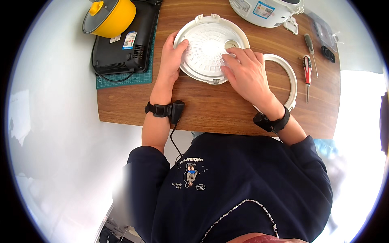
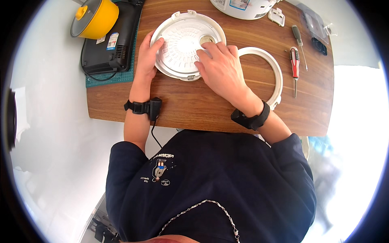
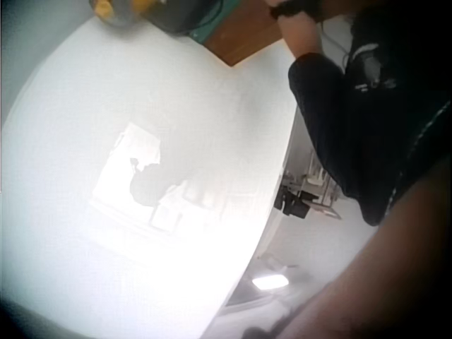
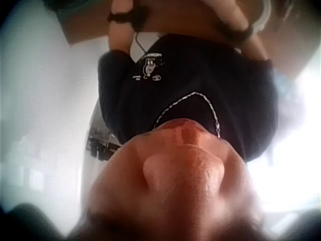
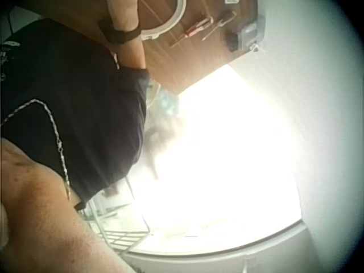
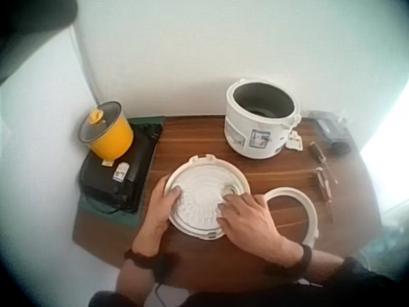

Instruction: The person disassembles a white rice cooker by removing the lid and separating its internal components. They use a screwdriver to pry off a plastic ring and remove a central piece from the lid assembly.

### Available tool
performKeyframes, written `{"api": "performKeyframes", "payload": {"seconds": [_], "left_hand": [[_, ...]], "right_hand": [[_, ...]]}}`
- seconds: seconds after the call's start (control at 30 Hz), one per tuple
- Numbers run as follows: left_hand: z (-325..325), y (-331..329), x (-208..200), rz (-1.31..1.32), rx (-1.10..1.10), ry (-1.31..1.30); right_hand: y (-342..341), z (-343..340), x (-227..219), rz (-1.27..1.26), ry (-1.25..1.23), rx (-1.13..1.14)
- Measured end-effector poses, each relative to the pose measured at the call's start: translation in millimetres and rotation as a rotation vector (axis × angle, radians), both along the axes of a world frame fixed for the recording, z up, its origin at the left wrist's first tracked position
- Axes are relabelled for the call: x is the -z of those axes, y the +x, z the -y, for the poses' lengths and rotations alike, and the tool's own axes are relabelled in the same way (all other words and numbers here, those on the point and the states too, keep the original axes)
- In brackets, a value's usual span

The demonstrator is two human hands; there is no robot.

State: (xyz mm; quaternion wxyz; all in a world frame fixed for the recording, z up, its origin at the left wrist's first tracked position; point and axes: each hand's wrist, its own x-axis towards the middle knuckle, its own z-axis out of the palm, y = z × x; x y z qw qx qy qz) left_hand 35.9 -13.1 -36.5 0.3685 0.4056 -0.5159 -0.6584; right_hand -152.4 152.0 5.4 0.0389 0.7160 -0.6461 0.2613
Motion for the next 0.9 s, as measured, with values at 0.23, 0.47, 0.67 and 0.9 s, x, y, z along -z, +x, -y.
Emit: {"api": "performKeyframes", "payload": {"seconds": [0.23,0.47,0.67,0.9], "left_hand": [[1,1,1,-0.005,0.027,-0.015],[0,1,0,-0.007,0.038,-0.038],[3,5,0,0.009,0.090,0.082],[-1,4,0,-0.001,0.027,0.060]], "right_hand": [[-2,1,0,0.047,0.012,0.008],[-4,1,3,0.018,0.001,0.003],[-5,1,3,0.019,-0.013,-0.019],[-31,12,6,0.217,-0.161,0.107]]}}
